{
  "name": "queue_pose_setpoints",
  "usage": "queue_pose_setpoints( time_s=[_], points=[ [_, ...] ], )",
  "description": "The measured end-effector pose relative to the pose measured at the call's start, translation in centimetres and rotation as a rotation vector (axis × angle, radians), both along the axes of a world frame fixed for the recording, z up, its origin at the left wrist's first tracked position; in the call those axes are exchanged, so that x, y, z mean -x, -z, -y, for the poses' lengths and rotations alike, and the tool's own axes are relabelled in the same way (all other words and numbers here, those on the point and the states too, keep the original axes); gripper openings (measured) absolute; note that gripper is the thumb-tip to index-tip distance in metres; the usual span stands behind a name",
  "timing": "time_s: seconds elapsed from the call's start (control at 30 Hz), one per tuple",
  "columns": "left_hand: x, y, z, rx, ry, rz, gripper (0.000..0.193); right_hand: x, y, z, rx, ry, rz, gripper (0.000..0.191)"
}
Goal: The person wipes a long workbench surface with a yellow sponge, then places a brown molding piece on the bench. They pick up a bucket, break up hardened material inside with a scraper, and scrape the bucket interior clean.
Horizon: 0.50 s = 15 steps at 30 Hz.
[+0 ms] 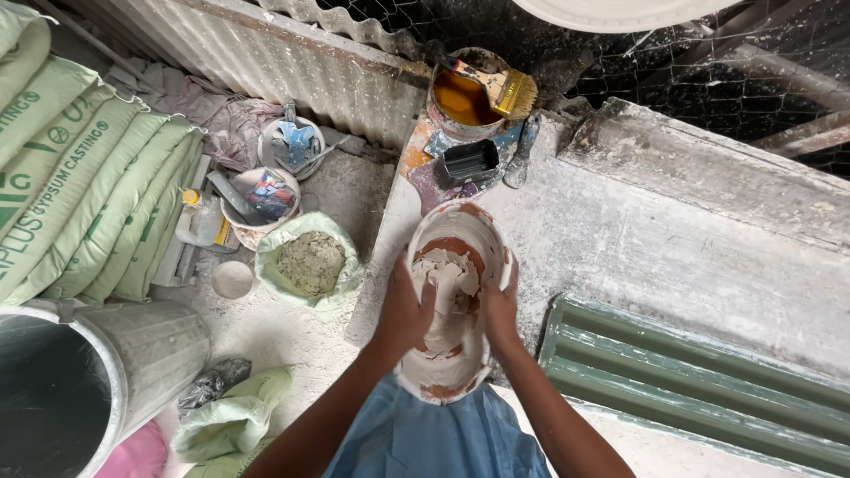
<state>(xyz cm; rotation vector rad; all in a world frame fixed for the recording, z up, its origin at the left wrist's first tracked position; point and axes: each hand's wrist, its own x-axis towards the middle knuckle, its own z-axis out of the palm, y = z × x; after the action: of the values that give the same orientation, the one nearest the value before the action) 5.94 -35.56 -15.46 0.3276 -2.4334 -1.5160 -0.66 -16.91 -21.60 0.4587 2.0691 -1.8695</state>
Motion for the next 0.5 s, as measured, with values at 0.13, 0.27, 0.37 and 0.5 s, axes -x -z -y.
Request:
queue_pose_setpoints(
  time_s=[0.13,0.27,0.37,0.5],
  points=[
    [-2.3,1.2,0.6,0.426,0.189,-0.035,0.066,0.0,-1.4,0.8,-0.078,0.092,-0.037,0.068],
    [-3.5,1.5,3.7,0.499,0.281,0.026,0.059,2.1,-0.6,-0.8,0.015,0.238,0.121,0.075],
    [-3.4,0.0,4.5,0.341,0.112,0.058,0.054,3.2,-1.2,-2.1,-0.025,0.132,0.004,0.07],
    [-2.0,-3.7,4.3,0.337,-0.075,-0.028,0.047,3.8,-5.1,-3.9,-0.483,-0.257,-0.116,0.063]
  ],
)
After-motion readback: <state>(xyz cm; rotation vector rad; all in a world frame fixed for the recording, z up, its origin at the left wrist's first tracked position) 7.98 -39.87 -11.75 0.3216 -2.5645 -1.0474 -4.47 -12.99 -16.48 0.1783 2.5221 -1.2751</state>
